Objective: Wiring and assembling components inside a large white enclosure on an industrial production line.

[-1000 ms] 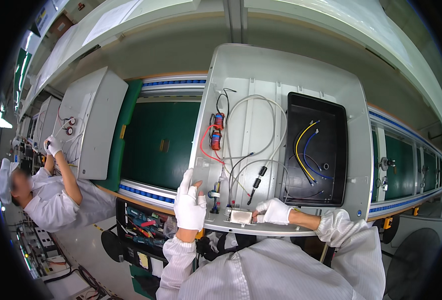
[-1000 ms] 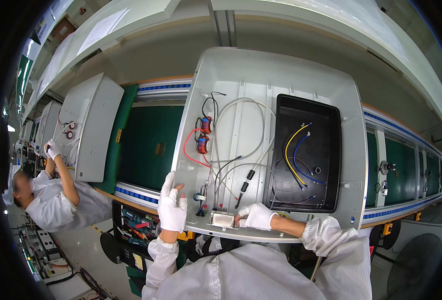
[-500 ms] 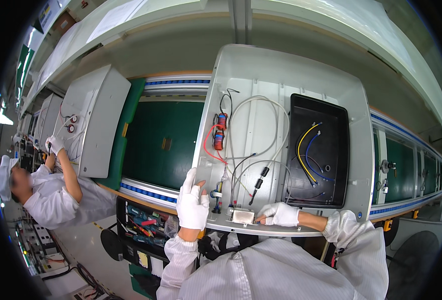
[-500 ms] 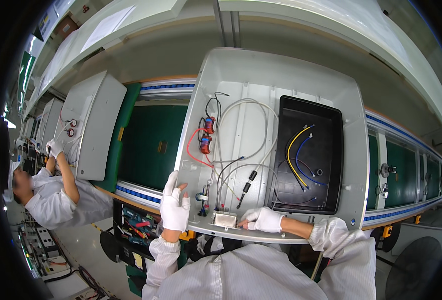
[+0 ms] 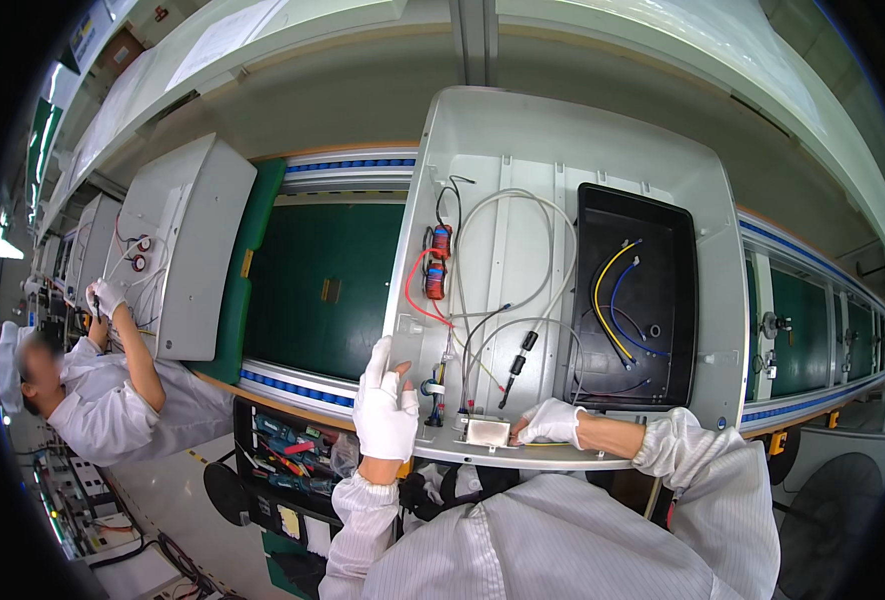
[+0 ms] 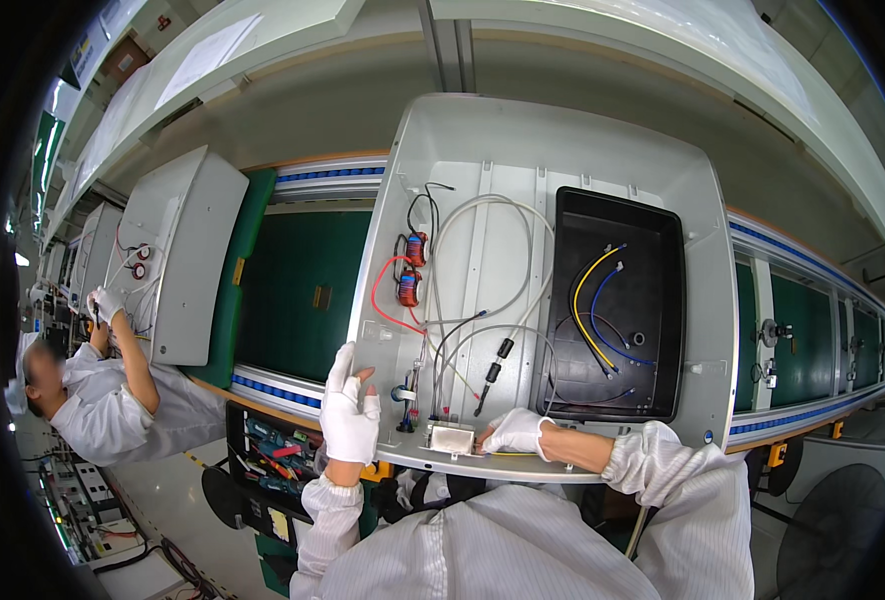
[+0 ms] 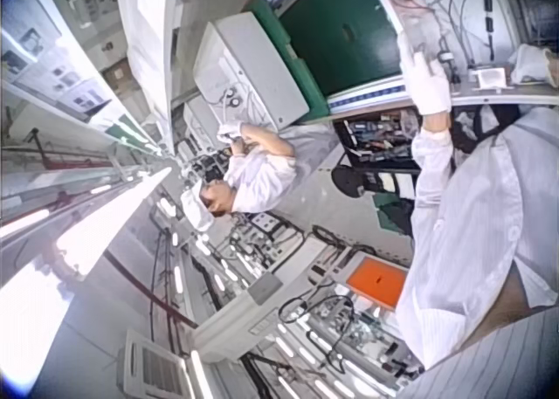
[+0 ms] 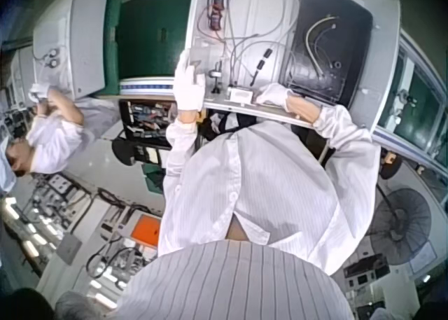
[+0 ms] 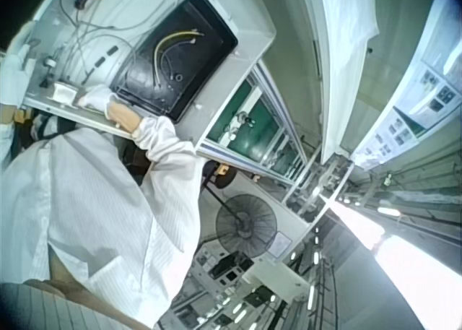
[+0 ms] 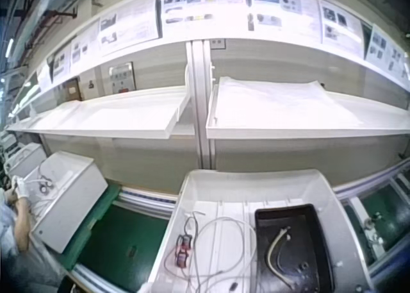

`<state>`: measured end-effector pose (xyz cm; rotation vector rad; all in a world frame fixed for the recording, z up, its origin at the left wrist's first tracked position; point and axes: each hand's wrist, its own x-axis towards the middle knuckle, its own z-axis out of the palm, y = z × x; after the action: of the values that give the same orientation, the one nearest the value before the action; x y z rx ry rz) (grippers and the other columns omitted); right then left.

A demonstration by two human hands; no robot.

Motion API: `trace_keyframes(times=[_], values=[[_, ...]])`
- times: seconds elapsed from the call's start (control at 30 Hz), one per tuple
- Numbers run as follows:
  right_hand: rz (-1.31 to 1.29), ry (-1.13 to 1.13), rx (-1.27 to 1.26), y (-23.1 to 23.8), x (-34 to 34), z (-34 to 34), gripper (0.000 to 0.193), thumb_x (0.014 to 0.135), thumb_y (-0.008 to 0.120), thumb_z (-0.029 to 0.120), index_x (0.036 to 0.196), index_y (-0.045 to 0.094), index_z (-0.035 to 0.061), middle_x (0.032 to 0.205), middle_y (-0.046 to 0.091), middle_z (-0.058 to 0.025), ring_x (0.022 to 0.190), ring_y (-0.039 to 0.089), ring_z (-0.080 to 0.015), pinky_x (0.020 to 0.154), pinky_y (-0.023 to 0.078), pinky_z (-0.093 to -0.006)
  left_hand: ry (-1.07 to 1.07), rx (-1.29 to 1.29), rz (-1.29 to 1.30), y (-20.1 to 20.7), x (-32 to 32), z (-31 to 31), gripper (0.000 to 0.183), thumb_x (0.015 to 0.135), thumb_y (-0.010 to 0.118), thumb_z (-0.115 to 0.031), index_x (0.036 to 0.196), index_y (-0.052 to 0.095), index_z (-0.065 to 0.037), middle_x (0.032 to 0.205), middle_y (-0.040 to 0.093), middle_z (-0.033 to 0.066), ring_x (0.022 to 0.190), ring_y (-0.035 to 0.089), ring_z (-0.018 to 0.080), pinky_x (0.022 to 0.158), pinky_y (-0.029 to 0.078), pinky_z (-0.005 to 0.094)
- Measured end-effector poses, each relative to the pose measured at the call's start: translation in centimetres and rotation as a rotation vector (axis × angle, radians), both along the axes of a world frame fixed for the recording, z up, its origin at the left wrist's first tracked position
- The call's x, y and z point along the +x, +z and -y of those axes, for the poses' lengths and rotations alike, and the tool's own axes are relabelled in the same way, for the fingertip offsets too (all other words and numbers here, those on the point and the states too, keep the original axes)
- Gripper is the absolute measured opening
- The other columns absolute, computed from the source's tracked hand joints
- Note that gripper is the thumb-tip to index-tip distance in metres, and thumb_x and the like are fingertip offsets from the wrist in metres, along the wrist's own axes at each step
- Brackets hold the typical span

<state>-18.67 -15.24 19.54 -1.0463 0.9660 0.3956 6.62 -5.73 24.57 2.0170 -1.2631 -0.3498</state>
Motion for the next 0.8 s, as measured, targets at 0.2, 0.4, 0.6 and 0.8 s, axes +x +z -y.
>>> trace_keyframes(times=[0.2, 0.4, 0.6, 0.8], values=[[-0.065, 0.188, -0.131, 0.7, 0.2, 0.3, 0.036, 0.070, 0.075, 0.028, 0.100, 0.075, 0.0085, 0.094, 0.073, -0.0080, 0.088, 0.066, -0.0173, 0.083, 0.049, -0.0270, -0.122, 0.029, 0.144, -0.1, 0.4, -0.3, 0.058, 0.080, 0.049, 0.015, 0.137, 0.044, 0.002, 0.143, 0.044, 0.0144, 0.106, 0.062, 0.0212, 0.091, 0.049, 0.0281], [0.016, 0.316, -0.402, 0.8, -0.2, -0.4, 0.035, 0.074, 0.069, 0.035, 0.101, 0.075, 0.0127, 0.101, 0.072, -0.0100, 0.092, 0.067, -0.0213, 0.084, 0.050, -0.0282, -0.063, -0.002, -0.036, -0.4, 0.0, -0.1, 0.043, 0.077, 0.053, 0.010, 0.119, 0.058, 0.002, 0.140, 0.048, 0.0156, 0.116, 0.057, 0.0262, 0.093, 0.048, 0.0319], [0.092, 0.150, -0.281, 0.7, -3.2, 1.4, 0.028, 0.082, 0.065, 0.028, 0.100, 0.074, 0.0083, 0.095, 0.073, -0.0107, 0.086, 0.067, -0.0185, 0.082, 0.051, -0.0280, -0.036, 0.037, -0.156, 0.2, -0.3, 0.2, 0.052, 0.079, 0.048, 0.016, 0.128, 0.051, 0.002, 0.145, 0.042, 0.0108, 0.111, 0.059, 0.0198, 0.092, 0.047, 0.0263], [-0.360, 0.319, -1.180, -3.3, -13.9, 6.7, 0.042, 0.093, 0.049, 0.045, 0.084, 0.070, 0.0101, 0.087, 0.069, -0.0154, 0.084, 0.065, -0.0376, 0.076, 0.051, -0.0460, -0.013, 0.016, -0.116, 0.3, -0.4, 0.2, 0.041, 0.078, 0.052, 0.014, 0.118, 0.057, 0.003, 0.143, 0.044, 0.0122, 0.110, 0.060, 0.0231, 0.094, 0.047, 0.0285]])
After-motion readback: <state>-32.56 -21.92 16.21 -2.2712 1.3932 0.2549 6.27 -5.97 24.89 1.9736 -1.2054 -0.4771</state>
